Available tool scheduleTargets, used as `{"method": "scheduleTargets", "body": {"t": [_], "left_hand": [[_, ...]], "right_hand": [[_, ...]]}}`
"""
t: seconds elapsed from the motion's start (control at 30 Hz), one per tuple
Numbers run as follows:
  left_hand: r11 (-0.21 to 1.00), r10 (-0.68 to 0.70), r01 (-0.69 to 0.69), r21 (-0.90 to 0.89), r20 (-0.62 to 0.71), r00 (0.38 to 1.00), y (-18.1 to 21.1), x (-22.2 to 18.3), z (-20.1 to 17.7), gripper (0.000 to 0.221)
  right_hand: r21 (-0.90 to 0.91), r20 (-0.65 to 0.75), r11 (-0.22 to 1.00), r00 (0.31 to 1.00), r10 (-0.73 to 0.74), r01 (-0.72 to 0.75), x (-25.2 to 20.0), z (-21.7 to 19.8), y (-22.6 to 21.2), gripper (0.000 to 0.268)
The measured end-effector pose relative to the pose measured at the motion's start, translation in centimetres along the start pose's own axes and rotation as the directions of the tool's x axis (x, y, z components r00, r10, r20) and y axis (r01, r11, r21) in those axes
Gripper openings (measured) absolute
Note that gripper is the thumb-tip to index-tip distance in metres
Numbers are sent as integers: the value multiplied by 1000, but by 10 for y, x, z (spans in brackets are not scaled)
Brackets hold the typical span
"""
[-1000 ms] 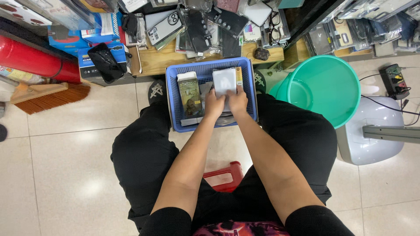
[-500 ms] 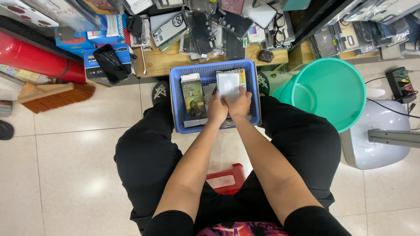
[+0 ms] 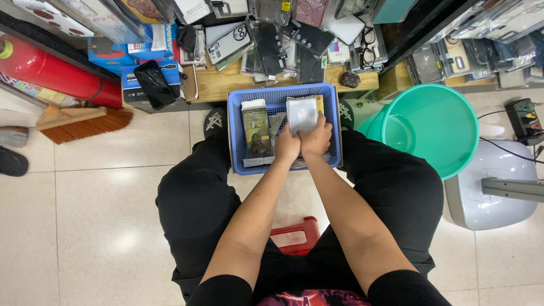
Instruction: The person wipes a screen protector package with a cloth and removes a stack of screen protectors from inside. They take one screen protector out and wipe its surface with the cloth.
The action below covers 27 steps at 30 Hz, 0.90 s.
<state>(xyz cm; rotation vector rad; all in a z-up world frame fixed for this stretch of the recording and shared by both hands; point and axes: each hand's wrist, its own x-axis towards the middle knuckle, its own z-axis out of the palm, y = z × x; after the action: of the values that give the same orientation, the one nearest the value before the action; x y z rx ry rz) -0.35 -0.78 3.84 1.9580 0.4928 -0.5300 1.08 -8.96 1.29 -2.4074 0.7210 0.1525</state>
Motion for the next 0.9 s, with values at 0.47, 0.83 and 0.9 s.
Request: {"method": "scheduleTargets", "body": {"t": [0.47,0.83,0.9], "left_hand": [[994,49,-48,99,-5,999,-13,11,16,55],[965,61,-143,-221,-340,938,77,9,-91,67],[854,273,-389,-345,-340,900,119,-7,-135,77]], "right_hand": [[-22,12,985,985,170,-170,18,17,20,74],[351,32,931,995,90,-96,9,-47,-77,20],[707,65,706,989,-136,50,-20,-104,-137,13]]}}
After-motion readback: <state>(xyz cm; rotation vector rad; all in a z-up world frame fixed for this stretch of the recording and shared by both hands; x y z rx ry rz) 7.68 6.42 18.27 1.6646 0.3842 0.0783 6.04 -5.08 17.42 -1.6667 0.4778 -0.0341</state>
